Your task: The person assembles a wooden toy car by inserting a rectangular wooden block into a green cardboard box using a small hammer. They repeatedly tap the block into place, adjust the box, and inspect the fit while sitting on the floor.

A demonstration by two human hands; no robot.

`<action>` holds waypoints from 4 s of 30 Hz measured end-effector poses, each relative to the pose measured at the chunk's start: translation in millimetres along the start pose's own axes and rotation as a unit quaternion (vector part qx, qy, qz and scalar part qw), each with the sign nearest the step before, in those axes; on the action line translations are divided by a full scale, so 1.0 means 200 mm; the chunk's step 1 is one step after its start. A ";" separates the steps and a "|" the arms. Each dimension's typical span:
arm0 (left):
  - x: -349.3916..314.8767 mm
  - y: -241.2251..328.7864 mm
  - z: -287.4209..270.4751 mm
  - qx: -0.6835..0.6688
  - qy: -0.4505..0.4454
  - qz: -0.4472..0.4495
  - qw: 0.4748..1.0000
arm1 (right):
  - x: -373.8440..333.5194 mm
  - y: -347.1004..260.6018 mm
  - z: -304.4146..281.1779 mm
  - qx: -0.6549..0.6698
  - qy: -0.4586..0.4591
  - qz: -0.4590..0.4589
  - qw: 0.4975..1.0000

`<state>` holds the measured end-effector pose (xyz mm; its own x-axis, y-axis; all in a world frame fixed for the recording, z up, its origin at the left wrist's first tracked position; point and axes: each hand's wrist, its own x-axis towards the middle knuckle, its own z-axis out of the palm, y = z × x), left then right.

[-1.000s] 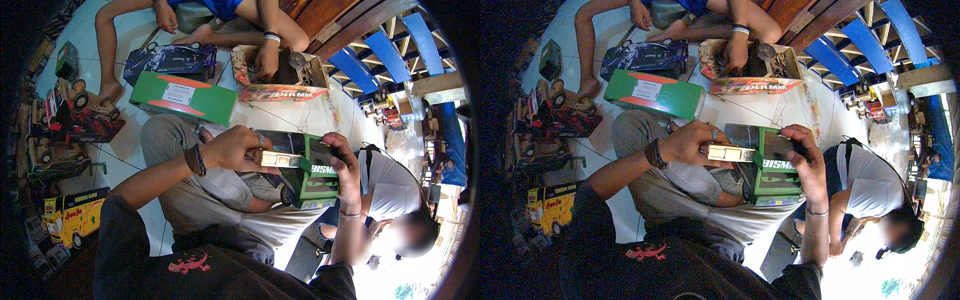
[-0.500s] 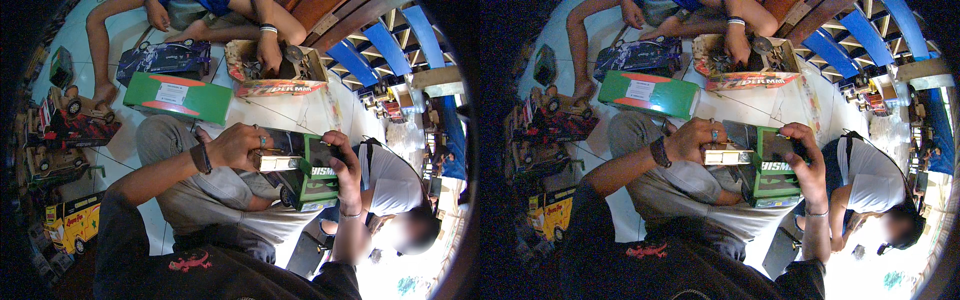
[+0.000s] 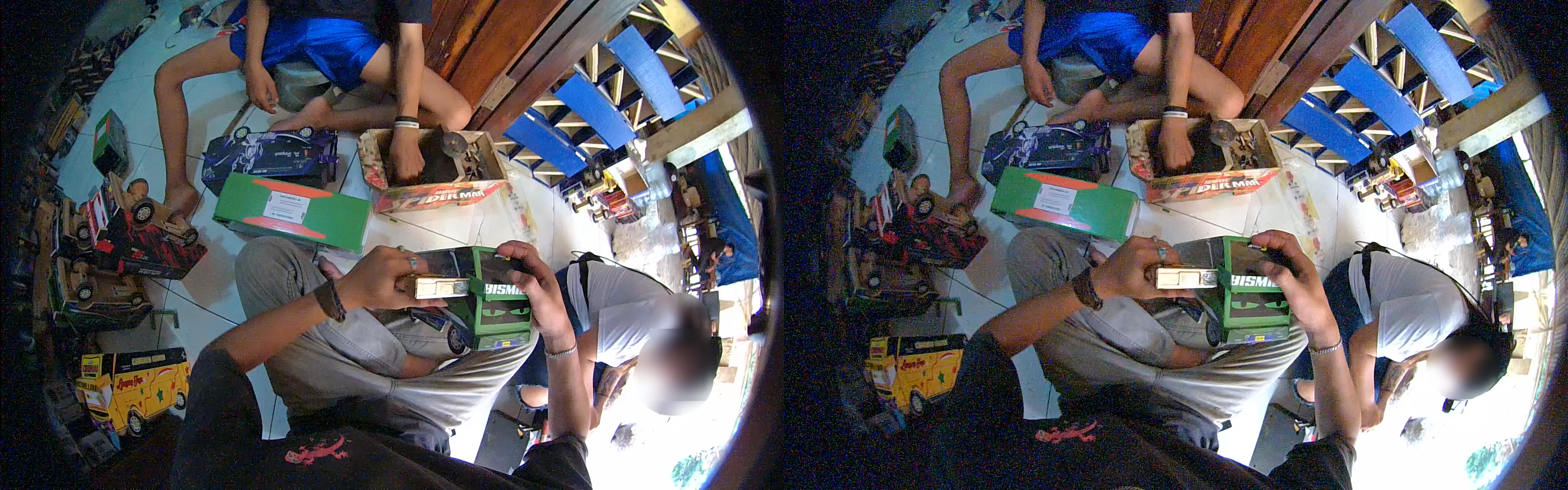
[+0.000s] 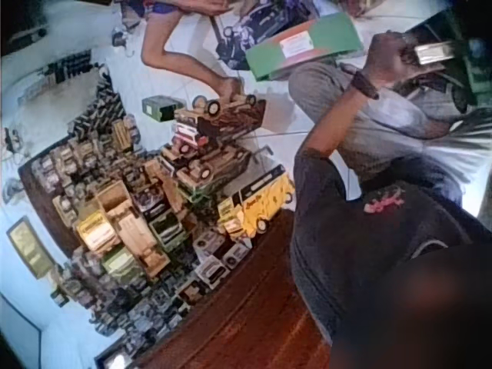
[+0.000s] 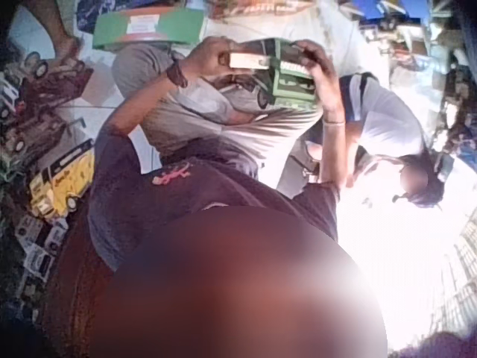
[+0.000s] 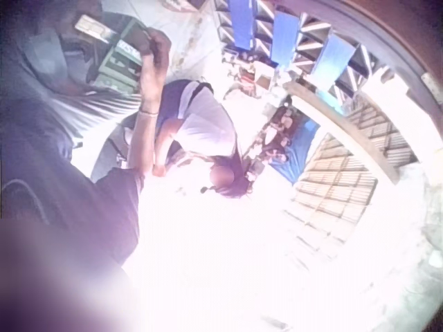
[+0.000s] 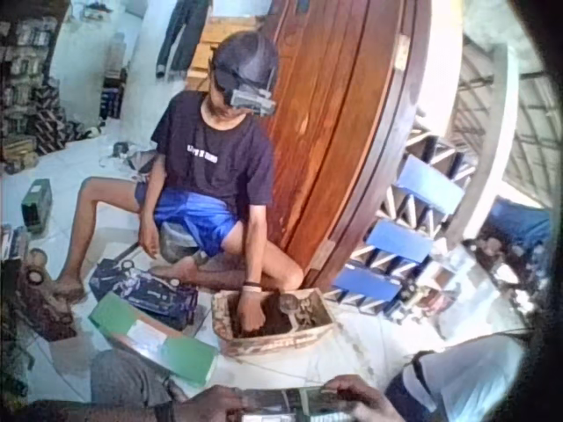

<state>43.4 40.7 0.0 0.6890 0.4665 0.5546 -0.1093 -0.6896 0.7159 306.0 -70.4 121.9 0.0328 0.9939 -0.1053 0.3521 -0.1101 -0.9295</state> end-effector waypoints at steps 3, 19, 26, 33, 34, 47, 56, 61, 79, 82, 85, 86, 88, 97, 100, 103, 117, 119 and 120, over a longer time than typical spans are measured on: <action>-0.12 0.03 0.01 -0.042 0.064 -0.088 0.993 | 0.01 0.00 -0.03 0.070 -0.029 0.031 0.997; -0.13 0.35 0.17 -0.126 0.177 -0.300 0.929 | 0.18 0.07 -0.21 -0.218 0.087 0.123 0.964; 0.08 0.33 0.20 -0.156 0.279 -0.232 0.919 | 0.07 0.03 -0.22 -0.298 0.028 0.171 0.939; 0.13 0.36 0.11 -0.066 0.221 -0.203 0.951 | 0.03 0.08 -0.18 -0.267 0.049 0.053 0.961; 0.14 0.39 0.12 -0.070 0.206 -0.198 0.956 | 0.05 0.10 -0.18 -0.265 0.025 0.057 0.962; 0.58 0.25 -0.09 0.181 0.037 -0.183 0.966 | 0.02 0.21 -0.14 -0.161 0.117 0.106 0.974; 0.79 0.03 -0.24 0.196 -0.087 -0.159 0.964 | -0.05 0.26 0.00 0.060 -0.024 -0.014 0.998; 0.74 0.09 -0.18 0.180 -0.098 -0.136 0.969 | 0.03 0.28 -0.01 0.025 0.001 -0.117 0.993; 0.18 0.29 -0.30 -0.009 0.124 -0.271 0.955 | 0.10 0.26 0.06 0.072 -0.015 -0.132 0.989; -0.01 0.31 -0.25 -0.181 0.153 -0.355 0.904 | 0.12 0.24 0.07 0.163 0.006 -0.125 0.979; -0.13 0.28 -0.19 -0.229 0.139 -0.360 0.894 | 0.19 0.21 0.14 0.170 0.084 -0.089 0.978; -0.15 0.26 -0.16 -0.248 0.127 -0.320 0.906 | 0.21 0.20 0.16 0.215 0.090 -0.068 0.970; -0.20 0.24 -0.12 -0.288 0.121 -0.284 0.907 | 0.24 0.17 0.19 0.287 0.089 -0.052 0.952; -0.22 0.12 -0.11 -0.292 -0.007 -0.314 0.903 | 0.26 0.12 0.26 0.271 0.131 -0.096 0.949; -0.19 0.09 -0.12 -0.304 -0.041 -0.282 0.909 | 0.27 0.12 0.28 0.288 0.154 -0.087 0.941; -0.17 0.06 -0.13 -0.290 -0.064 -0.267 0.917 | 0.27 0.12 0.30 0.313 0.169 -0.091 0.930; -0.12 0.01 -0.12 -0.215 -0.084 -0.211 0.950 | 0.27 0.07 0.32 0.243 0.169 -0.071 0.953; -0.12 0.01 -0.12 -0.226 -0.107 -0.214 0.944 | 0.27 0.08 0.33 0.252 0.174 -0.065 0.950; -0.12 0.01 -0.12 -0.206 -0.115 -0.210 0.949 | 0.27 0.08 0.33 0.274 0.169 -0.063 0.945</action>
<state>10.4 41.6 -1.9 0.8664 0.4870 0.1102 -0.0280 -0.1729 0.9845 252.1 -18.9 78.7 0.3530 0.9342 0.0522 -0.1597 0.1152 -0.9804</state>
